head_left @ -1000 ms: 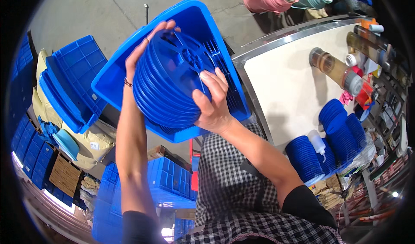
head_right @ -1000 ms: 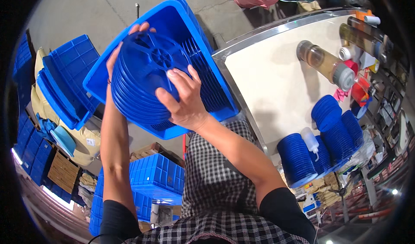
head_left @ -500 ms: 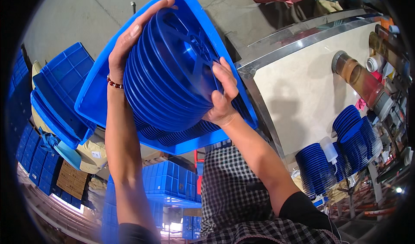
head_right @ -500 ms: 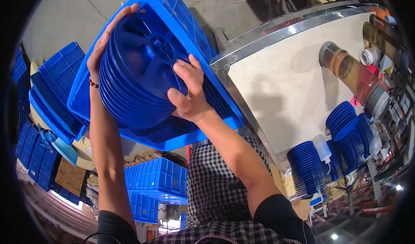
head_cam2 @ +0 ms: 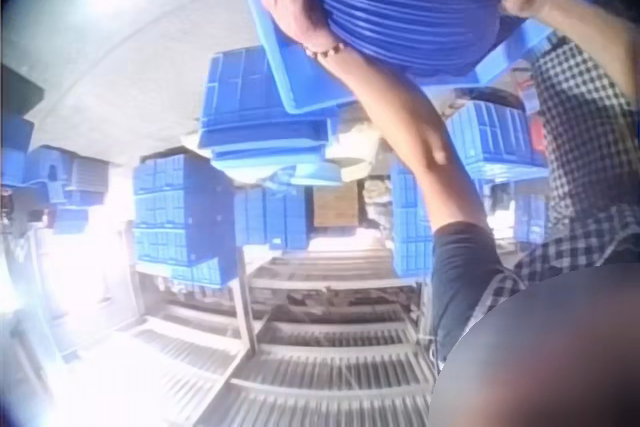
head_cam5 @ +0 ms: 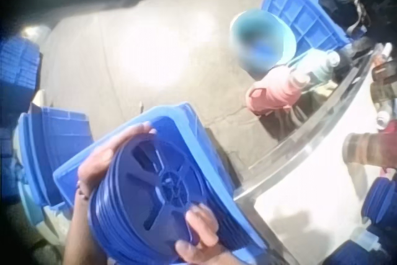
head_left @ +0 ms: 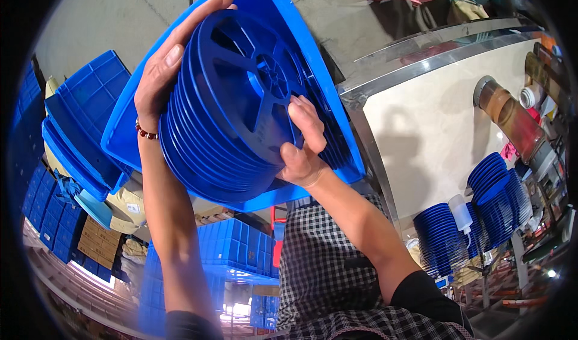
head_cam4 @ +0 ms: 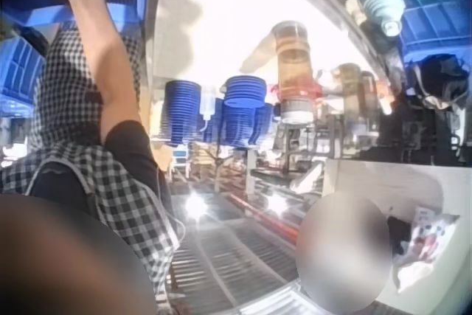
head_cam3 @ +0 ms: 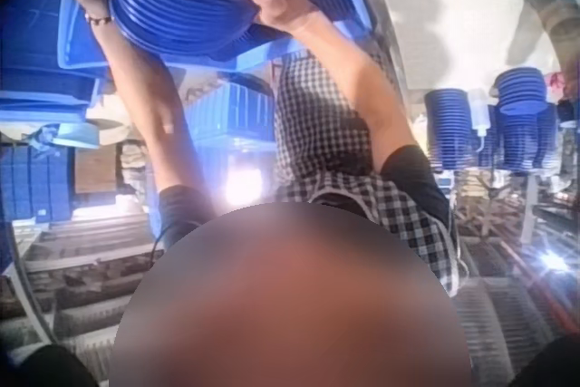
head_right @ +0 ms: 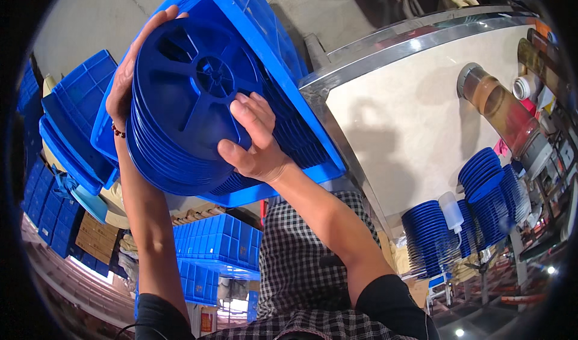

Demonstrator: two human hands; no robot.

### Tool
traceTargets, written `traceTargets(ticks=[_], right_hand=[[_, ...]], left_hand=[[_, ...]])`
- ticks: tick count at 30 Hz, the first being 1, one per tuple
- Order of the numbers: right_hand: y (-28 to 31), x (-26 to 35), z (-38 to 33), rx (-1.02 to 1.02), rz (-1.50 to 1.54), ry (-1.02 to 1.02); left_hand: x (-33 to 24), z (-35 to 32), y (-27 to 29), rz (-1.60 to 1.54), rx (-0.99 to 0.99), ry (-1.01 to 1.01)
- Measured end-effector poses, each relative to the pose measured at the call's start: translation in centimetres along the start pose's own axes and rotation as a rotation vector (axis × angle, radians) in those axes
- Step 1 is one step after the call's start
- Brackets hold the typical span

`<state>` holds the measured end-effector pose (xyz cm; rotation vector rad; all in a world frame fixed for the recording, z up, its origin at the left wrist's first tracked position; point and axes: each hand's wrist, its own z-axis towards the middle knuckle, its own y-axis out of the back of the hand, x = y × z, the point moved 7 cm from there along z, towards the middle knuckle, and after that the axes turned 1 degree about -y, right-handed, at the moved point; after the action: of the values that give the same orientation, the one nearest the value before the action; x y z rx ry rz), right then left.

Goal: The person wipes blue circular plastic parts with a pink cloth on a conveyor belt. They then pick up a stack of the cleaned parts and place them into a blue plastic crate.

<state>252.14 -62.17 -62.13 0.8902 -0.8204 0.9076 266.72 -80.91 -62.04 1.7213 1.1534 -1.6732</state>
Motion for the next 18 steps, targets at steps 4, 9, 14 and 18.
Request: traceTargets(ticks=[4,9,14,18], right_hand=[[-0.8,0.5,-0.3,0.027,0.022,-0.006],[-0.1,2.7,-0.7,0.095,0.114,-0.016],[3.4,8.2,-2.9,0.129,0.123,-0.123],[6.0,11.7,-6.1,0.278,0.103,-0.313]], left_hand=[[-0.1,-1.3,1.0,0.130,-0.046,0.023],[-1.4,-4.5,0.2,-0.021,-0.222,0.036],[-1.8,-10.6,-3.5,-0.095,-0.277,0.213],[0.7,-17.8,-6.0,-0.230,-0.203,0.424]])
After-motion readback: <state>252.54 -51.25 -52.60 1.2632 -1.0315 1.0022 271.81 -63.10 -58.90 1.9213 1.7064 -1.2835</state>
